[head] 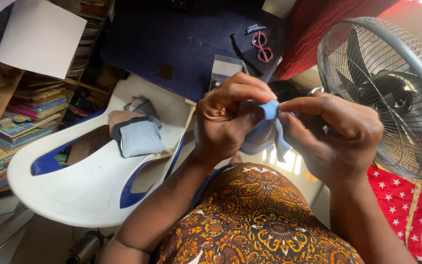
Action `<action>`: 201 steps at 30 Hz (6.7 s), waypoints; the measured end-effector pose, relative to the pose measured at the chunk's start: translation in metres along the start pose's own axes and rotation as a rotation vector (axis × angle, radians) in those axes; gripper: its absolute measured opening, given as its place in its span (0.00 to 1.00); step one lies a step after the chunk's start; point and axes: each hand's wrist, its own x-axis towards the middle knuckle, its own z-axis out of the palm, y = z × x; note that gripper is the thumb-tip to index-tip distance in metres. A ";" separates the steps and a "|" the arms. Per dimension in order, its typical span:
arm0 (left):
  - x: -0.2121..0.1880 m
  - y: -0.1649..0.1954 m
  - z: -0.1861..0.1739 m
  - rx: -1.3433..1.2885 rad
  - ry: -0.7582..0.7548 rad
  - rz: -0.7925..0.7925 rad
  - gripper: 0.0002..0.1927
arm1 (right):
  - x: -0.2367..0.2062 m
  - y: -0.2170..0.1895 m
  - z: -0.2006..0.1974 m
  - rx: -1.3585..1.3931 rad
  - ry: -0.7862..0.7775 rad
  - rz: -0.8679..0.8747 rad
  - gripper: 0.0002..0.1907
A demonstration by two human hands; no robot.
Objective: The person opens a sewing kit, retrieves a needle, and uses scissors to trim the edge of a light blue cloth. They then thread the needle with white thread and prepare to sew the cloth.
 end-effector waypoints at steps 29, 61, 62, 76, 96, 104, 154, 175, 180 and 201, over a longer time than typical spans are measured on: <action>0.003 0.024 -0.006 0.322 -0.054 0.153 0.08 | -0.022 0.052 0.002 0.532 0.254 0.143 0.02; 0.002 0.031 -0.005 0.275 -0.148 0.080 0.09 | -0.003 0.019 -0.006 -0.098 -0.078 -0.301 0.08; 0.001 0.031 -0.005 0.261 -0.134 0.083 0.08 | -0.007 0.022 -0.005 -0.098 -0.025 -0.223 0.06; -0.001 0.038 -0.006 0.303 -0.084 0.099 0.10 | -0.017 0.018 -0.005 0.004 -0.137 -0.117 0.18; -0.011 0.020 0.001 -0.406 0.356 -0.532 0.08 | -0.021 0.060 0.014 0.983 -0.221 0.698 0.08; -0.008 0.028 0.012 -0.222 0.477 -0.410 0.10 | -0.027 0.024 0.008 0.138 -0.012 0.110 0.04; -0.006 0.030 0.022 0.084 0.461 -0.325 0.13 | -0.020 0.027 0.012 -0.042 -0.017 -0.109 0.09; -0.005 0.028 0.006 0.144 0.512 -0.286 0.13 | -0.034 0.078 0.010 0.695 0.197 0.303 0.05; -0.004 0.026 0.006 0.027 0.540 -0.298 0.13 | -0.052 0.100 0.004 0.854 0.142 0.308 0.09; -0.011 0.044 -0.024 0.798 0.098 -0.315 0.09 | -0.027 0.090 0.043 0.837 -0.235 0.546 0.07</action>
